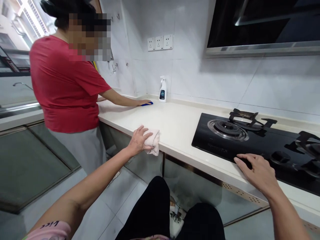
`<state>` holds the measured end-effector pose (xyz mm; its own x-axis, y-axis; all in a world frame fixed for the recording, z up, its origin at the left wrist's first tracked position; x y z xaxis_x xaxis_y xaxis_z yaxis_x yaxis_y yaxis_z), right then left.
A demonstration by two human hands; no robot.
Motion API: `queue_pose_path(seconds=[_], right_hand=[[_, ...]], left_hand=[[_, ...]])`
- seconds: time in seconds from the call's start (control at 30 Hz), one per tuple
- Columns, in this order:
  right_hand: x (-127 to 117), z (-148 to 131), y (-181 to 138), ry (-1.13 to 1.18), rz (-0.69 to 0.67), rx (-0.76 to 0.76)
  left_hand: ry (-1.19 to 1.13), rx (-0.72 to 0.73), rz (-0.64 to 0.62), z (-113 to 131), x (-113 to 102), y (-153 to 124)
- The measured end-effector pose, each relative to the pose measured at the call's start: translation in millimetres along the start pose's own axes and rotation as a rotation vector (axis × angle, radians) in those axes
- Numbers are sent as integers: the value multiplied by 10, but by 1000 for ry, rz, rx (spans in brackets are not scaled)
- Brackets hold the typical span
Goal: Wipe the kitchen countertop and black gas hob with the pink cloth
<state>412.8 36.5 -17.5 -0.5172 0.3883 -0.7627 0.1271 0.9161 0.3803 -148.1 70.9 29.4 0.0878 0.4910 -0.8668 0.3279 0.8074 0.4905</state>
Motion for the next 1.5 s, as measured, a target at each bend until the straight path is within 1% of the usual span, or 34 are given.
queue_pose_path(seconds=[0.07,0.13,0.2,0.27,0.33,0.37,0.4,0.43,0.5,0.57,0.6,0.67,0.73,0.83,0.9,0.93,1.0,1.03,1.1,1.2,1.4,1.5], right_hand=[[69,-132,-5,-84,-17,-19],[170,-308,-16,-137,-55,-32],[299,-482,-21,-170,-104,-17],[428,-627,-10,-198,-131,14],[530,-736,15,-220,-120,29],[571,-775,30,-225,-105,21],[603,-797,43,-227,-89,9],[628,-799,54,-227,-76,-6],[661,-754,67,-220,-68,-30],[673,-681,68,-213,-80,-44],[672,-653,65,-210,-88,-48],[660,-630,51,-204,-101,-50],[647,-653,36,-195,-106,-47],[651,-716,19,-176,-116,-31],[659,-746,13,-170,-118,-15],[664,-757,10,-171,-119,-8],[667,-777,3,-178,-119,-1],[666,-788,0,-183,-120,0],[661,-809,-10,-190,-127,2],[647,-851,-26,-188,-140,5],[625,-948,-42,-209,-158,30],[607,-999,-47,-203,-152,24]], left_hand=[[42,22,18,216,13,11],[57,77,44,582,31,31],[48,141,91,1061,33,50],[27,200,153,1593,10,64],[9,275,218,2121,-32,67],[8,311,248,2346,-54,65],[12,337,276,2522,-73,63],[18,349,294,2638,-83,65],[35,393,317,2732,-83,51],[43,451,321,2639,-57,18],[41,477,314,2523,-33,0],[30,488,269,2156,35,-17],[30,450,185,1651,124,-16],[56,315,55,742,194,-21],[79,205,4,138,158,-35],[91,163,-15,-123,127,-42],[123,104,-44,-539,63,-42],[142,90,-57,-682,41,-36],[188,79,-81,-845,22,-17],[242,69,-98,-865,26,-2],[313,60,-89,-625,34,-28],[353,110,-93,-371,48,1]])
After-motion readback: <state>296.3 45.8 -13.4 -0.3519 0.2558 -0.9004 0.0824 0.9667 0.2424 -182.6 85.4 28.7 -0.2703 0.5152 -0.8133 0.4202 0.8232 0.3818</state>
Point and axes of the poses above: each hand's wrist, its own y-axis towards the middle knuckle, its own x-axis out of the palm, z = x × y, the point moved 10 cm from there along y, towards the middle knuckle, and after that the axes turned 12 degrees about y, right-handed, at the moved point
